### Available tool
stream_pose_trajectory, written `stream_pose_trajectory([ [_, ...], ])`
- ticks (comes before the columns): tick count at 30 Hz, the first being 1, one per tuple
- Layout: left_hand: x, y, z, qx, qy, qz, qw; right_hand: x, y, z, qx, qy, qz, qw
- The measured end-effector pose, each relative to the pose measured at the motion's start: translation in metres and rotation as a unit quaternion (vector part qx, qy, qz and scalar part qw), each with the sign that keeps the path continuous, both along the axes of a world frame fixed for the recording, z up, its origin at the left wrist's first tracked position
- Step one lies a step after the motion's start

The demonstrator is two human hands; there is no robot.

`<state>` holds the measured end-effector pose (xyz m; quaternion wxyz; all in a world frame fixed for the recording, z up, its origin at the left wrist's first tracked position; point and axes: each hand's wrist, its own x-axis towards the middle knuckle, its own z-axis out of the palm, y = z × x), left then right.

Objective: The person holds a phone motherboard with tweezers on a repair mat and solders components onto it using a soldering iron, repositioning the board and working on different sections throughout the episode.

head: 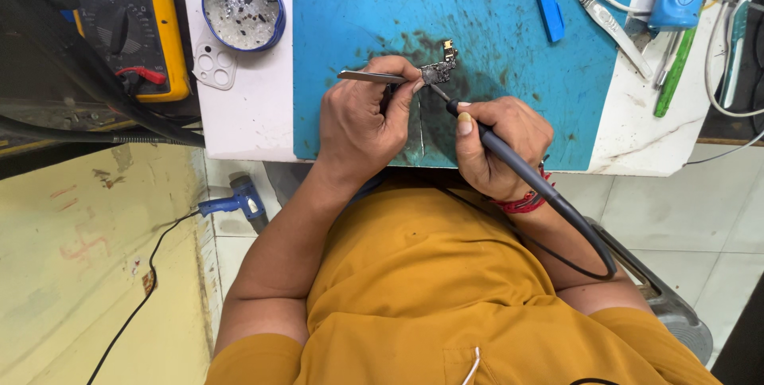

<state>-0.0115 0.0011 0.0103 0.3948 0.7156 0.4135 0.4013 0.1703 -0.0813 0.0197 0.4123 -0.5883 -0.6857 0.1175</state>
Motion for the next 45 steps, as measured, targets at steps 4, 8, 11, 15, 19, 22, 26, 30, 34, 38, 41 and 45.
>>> stream_pose_trajectory([
  [4,0.0,0.0002,0.0001,0.007,0.002,0.001,1.0,-0.0004,-0.0004,-0.0005,0.004,-0.001,0.001,1.0],
  [8,0.0002,0.0001,0.0001,0.002,0.001,0.001,1.0,-0.0001,-0.0003,-0.0005,0.001,-0.004,-0.004,1.0],
  [11,0.0005,0.0003,0.0,-0.002,0.003,0.0,1.0,0.0002,-0.0004,0.0,-0.002,-0.007,-0.005,1.0],
  [15,0.0006,0.0003,-0.0001,0.011,0.0,0.0,1.0,-0.0003,-0.0009,-0.0007,0.001,-0.012,-0.012,1.0],
  [19,0.0003,0.0003,-0.0002,0.002,0.003,-0.002,1.0,0.0,-0.001,-0.0026,0.002,-0.01,-0.018,1.0],
  [22,0.0002,0.0,-0.0001,0.004,0.001,-0.001,1.0,-0.0001,-0.0018,-0.0034,0.009,0.005,-0.019,1.0],
  [26,0.0006,-0.0004,-0.0002,0.006,-0.003,-0.002,1.0,0.0001,-0.001,-0.0033,0.009,0.003,-0.02,1.0],
  [30,0.0,0.0,-0.0004,0.004,0.003,-0.002,1.0,-0.0007,-0.0017,-0.0019,0.0,-0.001,-0.018,1.0],
  [34,0.0003,-0.0002,-0.0005,0.004,0.005,0.0,1.0,-0.0002,-0.0014,-0.0019,-0.002,-0.008,-0.018,1.0],
  [38,-0.0002,0.0001,-0.0004,0.009,0.004,-0.001,1.0,-0.0006,-0.0021,-0.0024,-0.003,-0.003,-0.022,1.0],
  [41,-0.0005,-0.0001,-0.0003,0.007,0.002,0.0,1.0,-0.0003,-0.0015,-0.0028,-0.003,-0.01,-0.015,1.0],
  [45,-0.0007,-0.0003,-0.0005,0.01,0.002,0.001,1.0,-0.0007,-0.0019,-0.0026,-0.003,-0.01,-0.014,1.0],
])
